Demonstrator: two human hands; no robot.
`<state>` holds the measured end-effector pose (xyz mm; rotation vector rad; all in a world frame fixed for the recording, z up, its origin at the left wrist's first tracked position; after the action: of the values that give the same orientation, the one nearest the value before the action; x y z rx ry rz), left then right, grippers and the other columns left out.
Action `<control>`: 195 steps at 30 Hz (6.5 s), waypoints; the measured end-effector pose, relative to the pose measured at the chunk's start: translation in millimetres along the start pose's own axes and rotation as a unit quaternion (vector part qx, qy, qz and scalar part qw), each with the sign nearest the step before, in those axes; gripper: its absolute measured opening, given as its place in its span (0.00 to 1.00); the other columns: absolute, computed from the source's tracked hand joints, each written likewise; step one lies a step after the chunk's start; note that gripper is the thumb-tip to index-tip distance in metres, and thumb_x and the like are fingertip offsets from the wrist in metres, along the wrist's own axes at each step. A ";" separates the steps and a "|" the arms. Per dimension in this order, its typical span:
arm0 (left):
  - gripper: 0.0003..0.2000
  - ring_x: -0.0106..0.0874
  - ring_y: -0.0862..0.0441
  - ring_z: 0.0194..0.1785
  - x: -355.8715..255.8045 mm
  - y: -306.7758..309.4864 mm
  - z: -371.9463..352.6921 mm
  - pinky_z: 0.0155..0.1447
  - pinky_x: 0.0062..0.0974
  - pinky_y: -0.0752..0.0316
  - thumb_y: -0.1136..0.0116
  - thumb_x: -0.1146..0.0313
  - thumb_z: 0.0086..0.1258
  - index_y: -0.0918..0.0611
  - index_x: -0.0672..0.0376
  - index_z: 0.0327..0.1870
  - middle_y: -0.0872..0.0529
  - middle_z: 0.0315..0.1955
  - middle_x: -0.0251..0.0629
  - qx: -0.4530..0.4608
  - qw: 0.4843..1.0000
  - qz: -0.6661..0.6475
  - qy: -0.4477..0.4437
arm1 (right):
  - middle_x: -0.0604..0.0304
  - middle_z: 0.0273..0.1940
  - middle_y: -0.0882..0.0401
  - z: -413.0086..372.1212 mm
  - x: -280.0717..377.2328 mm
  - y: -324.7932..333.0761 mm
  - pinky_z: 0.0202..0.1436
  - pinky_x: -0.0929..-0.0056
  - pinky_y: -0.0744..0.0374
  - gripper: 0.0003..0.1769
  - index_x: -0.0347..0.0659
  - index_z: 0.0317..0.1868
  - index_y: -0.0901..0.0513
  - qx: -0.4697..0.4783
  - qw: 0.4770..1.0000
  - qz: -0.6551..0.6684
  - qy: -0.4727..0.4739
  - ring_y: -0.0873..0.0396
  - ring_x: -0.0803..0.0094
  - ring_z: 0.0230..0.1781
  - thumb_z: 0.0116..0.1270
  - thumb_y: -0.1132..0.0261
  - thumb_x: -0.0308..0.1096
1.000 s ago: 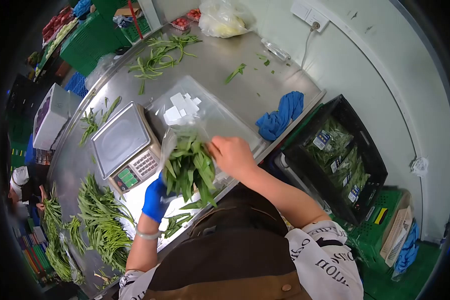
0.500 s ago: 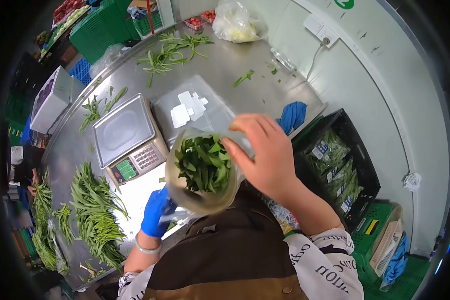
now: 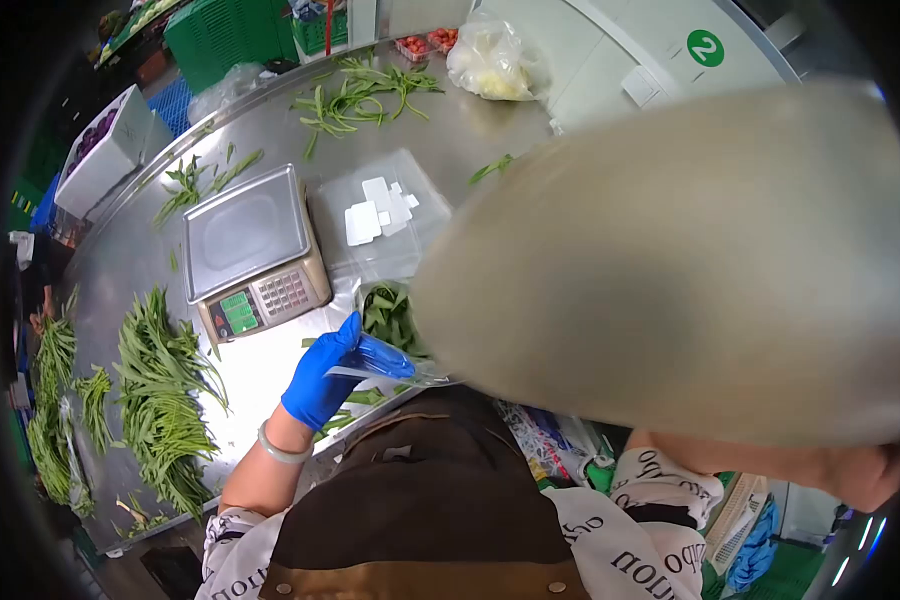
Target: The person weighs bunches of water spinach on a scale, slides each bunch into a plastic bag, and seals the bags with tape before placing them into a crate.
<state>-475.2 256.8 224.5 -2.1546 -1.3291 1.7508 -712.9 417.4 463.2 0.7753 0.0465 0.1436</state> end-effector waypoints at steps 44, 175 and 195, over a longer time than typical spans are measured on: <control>0.14 0.39 0.19 0.49 385.3 19.3 -96.9 0.58 0.35 0.25 0.49 0.69 0.70 0.24 0.68 0.52 0.17 0.45 0.45 -0.212 0.934 -0.266 0.108 | 0.56 0.41 0.21 -344.7 108.2 -197.9 0.51 0.63 0.26 0.09 0.39 0.39 0.18 0.285 0.890 0.354 -0.040 0.24 0.58 0.45 0.58 0.37 0.31; 0.21 0.25 0.21 0.43 76.7 236.2 115.7 0.47 0.26 0.28 0.37 0.55 0.65 0.23 0.54 0.55 0.18 0.42 0.30 -0.285 0.892 -0.315 -0.155 | 0.53 0.43 0.21 -207.9 132.3 -329.9 0.51 0.58 0.25 0.15 0.42 0.48 0.22 0.598 0.762 0.248 -0.011 0.23 0.53 0.48 0.64 0.39 0.40; 0.23 0.27 0.19 0.48 132.3 -136.3 124.0 0.53 0.25 0.24 0.40 0.81 0.56 0.24 0.65 0.56 0.18 0.47 0.36 0.098 0.970 0.207 0.080 | 0.54 0.55 0.24 -329.7 -76.0 -145.0 0.59 0.66 0.27 0.33 0.36 0.66 0.35 -0.117 0.423 0.626 -0.644 0.24 0.66 0.53 0.58 0.37 0.27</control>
<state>-657.2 371.4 152.3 -2.5202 -0.6698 1.6928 -803.0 532.9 125.4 0.2806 -2.0935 0.9250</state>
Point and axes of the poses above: each hand's wrist, its own z-axis towards the middle knuckle, its own y-axis out of the back of the hand, x = y × z, the point moved 4 cm from there along z, towards the middle knuckle
